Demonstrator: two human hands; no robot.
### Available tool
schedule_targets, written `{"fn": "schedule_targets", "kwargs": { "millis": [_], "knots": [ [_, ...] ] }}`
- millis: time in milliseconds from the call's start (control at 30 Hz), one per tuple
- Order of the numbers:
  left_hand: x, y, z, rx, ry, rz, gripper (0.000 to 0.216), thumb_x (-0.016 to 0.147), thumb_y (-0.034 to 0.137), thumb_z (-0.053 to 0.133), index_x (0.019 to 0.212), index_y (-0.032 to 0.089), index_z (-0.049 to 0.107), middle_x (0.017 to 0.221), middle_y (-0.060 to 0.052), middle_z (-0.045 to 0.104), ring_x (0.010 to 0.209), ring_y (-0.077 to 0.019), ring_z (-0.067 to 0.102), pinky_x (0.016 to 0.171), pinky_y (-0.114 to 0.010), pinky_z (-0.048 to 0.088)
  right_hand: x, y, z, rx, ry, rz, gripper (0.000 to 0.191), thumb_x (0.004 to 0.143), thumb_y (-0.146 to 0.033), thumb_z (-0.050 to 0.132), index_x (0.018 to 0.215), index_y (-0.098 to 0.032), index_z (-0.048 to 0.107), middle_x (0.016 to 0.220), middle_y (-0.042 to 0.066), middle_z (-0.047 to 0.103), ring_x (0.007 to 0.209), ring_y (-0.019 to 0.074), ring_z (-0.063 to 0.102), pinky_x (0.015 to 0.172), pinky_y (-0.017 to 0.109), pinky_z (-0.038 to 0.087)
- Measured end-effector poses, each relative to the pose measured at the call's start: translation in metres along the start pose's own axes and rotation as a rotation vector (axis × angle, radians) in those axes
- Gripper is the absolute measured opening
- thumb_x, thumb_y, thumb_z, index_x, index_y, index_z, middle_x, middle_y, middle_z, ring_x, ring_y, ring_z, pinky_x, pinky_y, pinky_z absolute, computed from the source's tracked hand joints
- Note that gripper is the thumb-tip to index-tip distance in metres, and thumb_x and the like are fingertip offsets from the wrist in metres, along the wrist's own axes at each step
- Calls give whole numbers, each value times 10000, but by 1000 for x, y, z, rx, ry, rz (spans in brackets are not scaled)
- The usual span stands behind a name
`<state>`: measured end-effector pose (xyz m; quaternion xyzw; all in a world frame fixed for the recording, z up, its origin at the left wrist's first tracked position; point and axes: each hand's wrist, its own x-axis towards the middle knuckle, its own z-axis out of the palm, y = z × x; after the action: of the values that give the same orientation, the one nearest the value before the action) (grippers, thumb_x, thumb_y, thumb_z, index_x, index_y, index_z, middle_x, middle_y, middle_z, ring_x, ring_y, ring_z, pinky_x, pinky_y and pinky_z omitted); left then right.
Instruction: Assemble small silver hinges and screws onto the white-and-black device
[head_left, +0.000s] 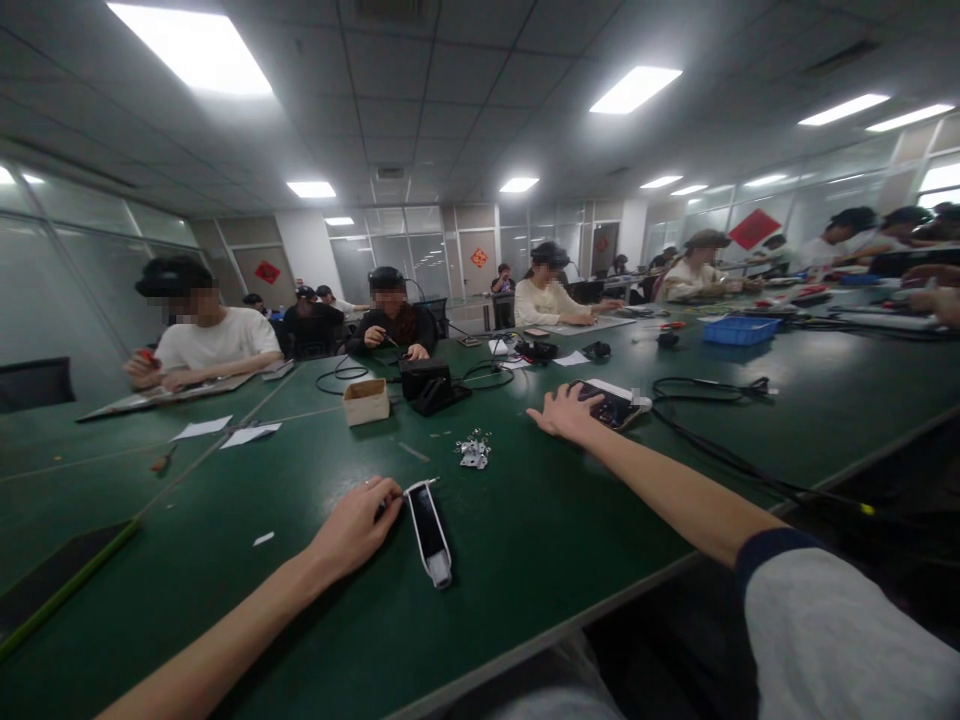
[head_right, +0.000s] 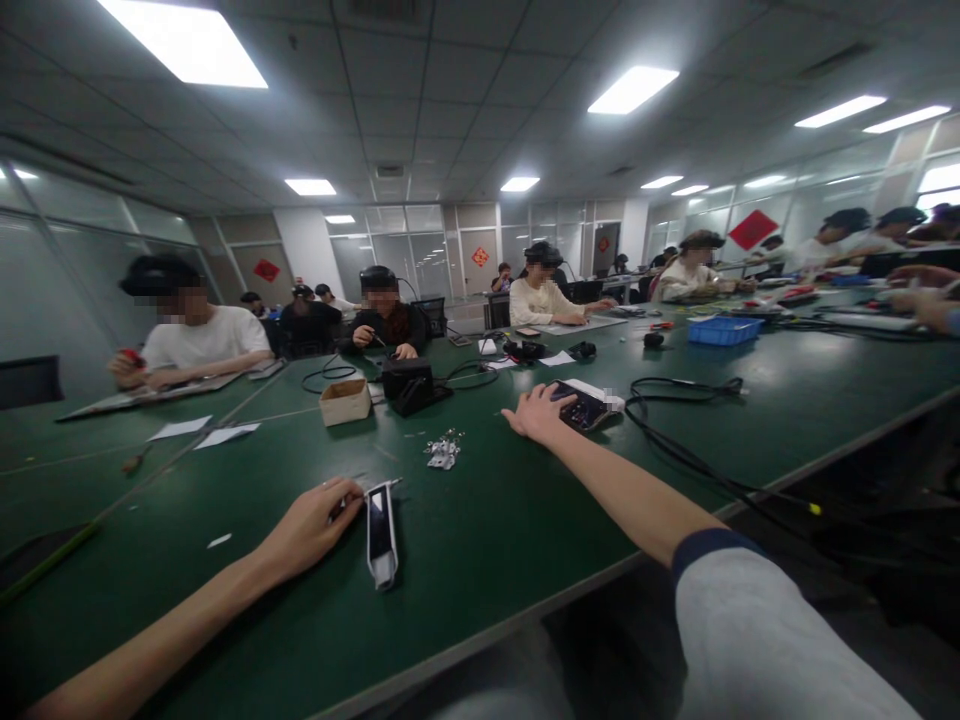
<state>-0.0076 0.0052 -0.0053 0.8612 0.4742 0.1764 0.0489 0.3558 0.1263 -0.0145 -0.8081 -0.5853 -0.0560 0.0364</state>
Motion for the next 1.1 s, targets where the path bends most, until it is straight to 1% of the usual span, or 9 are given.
{"fn": "schedule_targets", "kwargs": {
  "millis": [133, 233, 533, 767, 833, 933, 1033, 1100],
  "knots": [
    [0, 2, -2, -1, 1, -12, 271, 883, 338, 384, 910, 179, 602, 855, -64, 604, 744, -206, 570, 675, -317, 442, -12, -9, -4, -4, 19, -66, 761, 866, -655, 251, 1373, -109, 405, 1471, 249, 191, 1313, 511, 46, 866, 802, 34],
    [0, 3, -2, -10, 5, -18, 273, 880, 350, 392, 908, 184, 608, 854, -63, 610, 748, -210, 575, 675, -317, 445, -16, -12, -4, -2, 25, -89, 750, 870, -649, 253, 1366, -110, 415, 1468, 250, 201, 1313, 511, 56, 864, 802, 25],
    [0, 4, -3, -6, -2, -18, 272, 878, 345, 385, 895, 183, 603, 857, -66, 610, 758, -212, 577, 681, -319, 440, -18, -12, -5, 5, 20, -91, 748, 878, -636, 242, 1374, -99, 404, 1469, 252, 196, 1314, 513, 38, 865, 802, 11],
    [0, 4, -3, 2, -11, -17, 268, 883, 339, 372, 905, 184, 591, 866, -66, 604, 774, -212, 575, 694, -323, 440, -22, -13, -10, -7, 10, -127, 737, 883, -628, 245, 1355, -89, 419, 1463, 258, 211, 1322, 493, 68, 898, 774, 15],
    [0, 3, -2, 0, -10, -17, 266, 883, 342, 376, 904, 188, 592, 867, -63, 604, 769, -210, 574, 686, -319, 440, -24, -14, -12, -8, 25, -158, 684, 890, -594, 293, 1322, -89, 454, 1440, 258, 260, 1318, 482, 110, 916, 757, 55],
    [0, 3, -3, -12, -15, -26, 260, 881, 342, 385, 900, 189, 595, 869, -62, 607, 762, -208, 571, 676, -316, 444, -27, -17, -15, -3, 59, -242, 587, 895, -522, 369, 1267, -87, 501, 1379, 254, 355, 1291, 452, 215, 947, 704, 148],
    [0, 4, -3, -7, -10, -25, 256, 882, 335, 387, 904, 185, 594, 872, -66, 608, 776, -212, 572, 694, -324, 446, -29, -21, -16, 11, 111, -379, 473, 902, -432, 413, 1224, -105, 526, 1299, 230, 451, 1226, 389, 344, 957, 590, 282],
    [0, 4, -3, -6, -7, -18, 258, 886, 336, 386, 908, 186, 594, 873, -66, 608, 775, -212, 573, 695, -327, 447, -30, -25, -16, 27, 149, -512, 396, 907, -375, 434, 1200, -133, 543, 1246, 198, 503, 1171, 338, 417, 931, 489, 363]
  ]
}}
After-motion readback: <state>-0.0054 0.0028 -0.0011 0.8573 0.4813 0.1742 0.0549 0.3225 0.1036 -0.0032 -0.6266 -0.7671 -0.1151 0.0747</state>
